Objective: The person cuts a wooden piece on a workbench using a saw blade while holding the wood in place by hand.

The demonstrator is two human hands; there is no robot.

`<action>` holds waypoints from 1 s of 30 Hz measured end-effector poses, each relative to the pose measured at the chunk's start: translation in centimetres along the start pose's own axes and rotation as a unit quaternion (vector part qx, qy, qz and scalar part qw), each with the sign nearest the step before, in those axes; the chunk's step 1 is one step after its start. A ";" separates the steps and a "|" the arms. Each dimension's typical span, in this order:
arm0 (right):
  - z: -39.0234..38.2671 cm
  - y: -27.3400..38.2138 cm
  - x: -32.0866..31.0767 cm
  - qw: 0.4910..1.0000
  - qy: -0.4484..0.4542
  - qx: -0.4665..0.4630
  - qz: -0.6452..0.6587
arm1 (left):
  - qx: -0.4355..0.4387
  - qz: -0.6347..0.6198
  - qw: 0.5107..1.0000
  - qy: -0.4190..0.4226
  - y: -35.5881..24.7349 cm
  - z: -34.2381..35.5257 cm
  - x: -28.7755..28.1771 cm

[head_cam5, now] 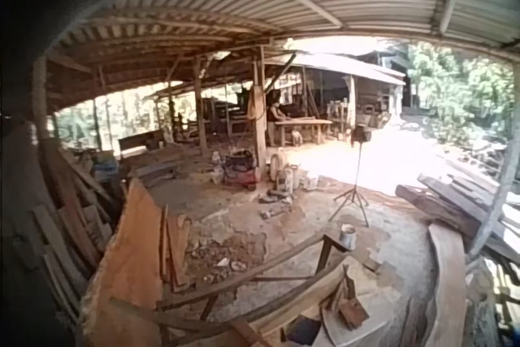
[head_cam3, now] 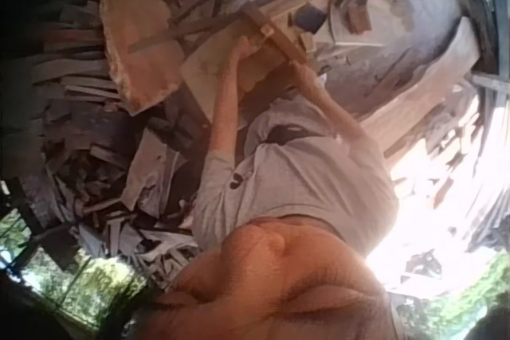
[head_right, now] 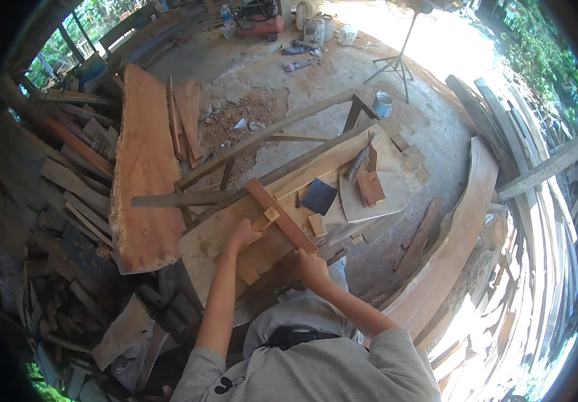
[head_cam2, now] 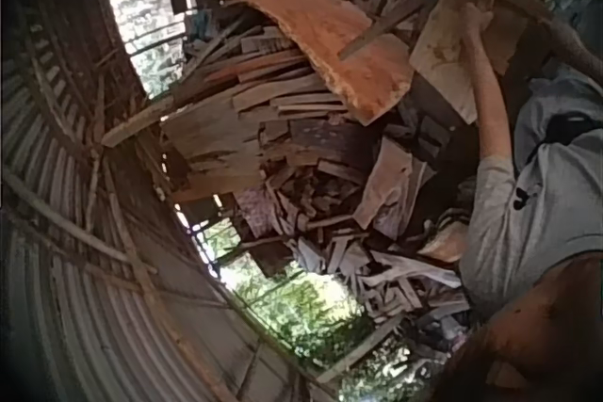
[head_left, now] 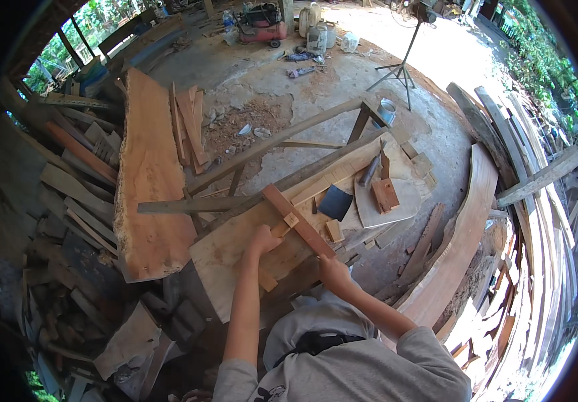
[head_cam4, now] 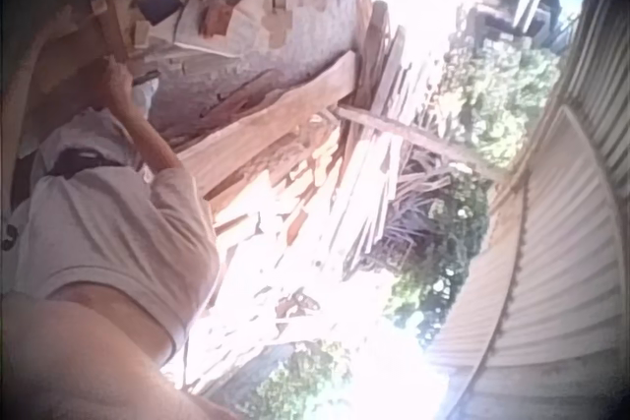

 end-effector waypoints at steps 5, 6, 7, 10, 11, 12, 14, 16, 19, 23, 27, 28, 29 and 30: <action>-5.4 -5.8 -0.4 0.998 0.050 0.032 -0.030 | 0.055 0.030 0.998 0.010 -0.2 0.3 -0.1; -5.2 -6.1 -0.2 0.999 0.020 0.036 -0.014 | 0.057 0.032 0.997 0.039 -0.1 0.3 -0.1; -4.6 -6.1 0.2 0.998 0.037 0.042 -0.014 | 0.071 0.049 0.996 0.012 -0.1 0.5 -0.4; -1.6 -4.6 0.9 0.998 0.033 0.051 0.006 | 0.003 0.013 1.000 -0.005 0.2 0.6 -0.5; -0.5 -3.8 1.0 0.999 0.028 0.030 0.018 | 0.016 0.054 0.998 -0.007 0.2 0.5 -0.4; 0.5 -3.0 1.0 0.999 0.031 0.030 -0.004 | 0.027 0.094 0.995 -0.011 -0.1 0.4 -0.3; 2.1 -1.0 1.3 1.000 0.023 -0.005 0.016 | 0.064 0.109 0.992 -0.002 -0.6 0.1 0.2; 3.0 0.5 1.6 0.999 0.025 -0.014 0.017 | 0.097 0.134 0.986 0.015 -1.2 -0.3 0.3; 3.4 1.1 1.8 1.000 -0.009 0.001 0.026 | 0.079 0.127 0.989 0.006 -1.6 -0.7 0.5; 3.3 0.6 2.1 0.998 -0.007 0.019 0.052 | 0.149 0.251 0.938 -0.186 -2.4 -2.3 2.5; 3.7 0.7 1.8 0.998 0.012 0.025 0.051 | 0.024 0.230 0.954 -0.192 -1.9 -1.9 3.2; 3.6 0.8 1.7 0.998 0.003 0.016 0.057 | 0.029 0.231 0.953 -0.193 -1.9 -1.5 3.0; 3.3 0.8 1.4 0.998 -0.010 0.009 0.057 | 0.041 0.198 0.965 -0.168 -1.6 -1.1 2.6; 2.8 0.6 1.0 0.997 -0.036 -0.004 0.061 | 0.050 0.169 0.972 -0.154 -1.6 -0.7 2.1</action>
Point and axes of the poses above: each hand's wrist, its own z-axis towards the middle knuckle, its own x-axis out of the palm, y = z × x, the point moved 2 cm from there along z, towards the middle knuckle, and after that the axes turned 9 degrees about x, right-handed, at the moved point
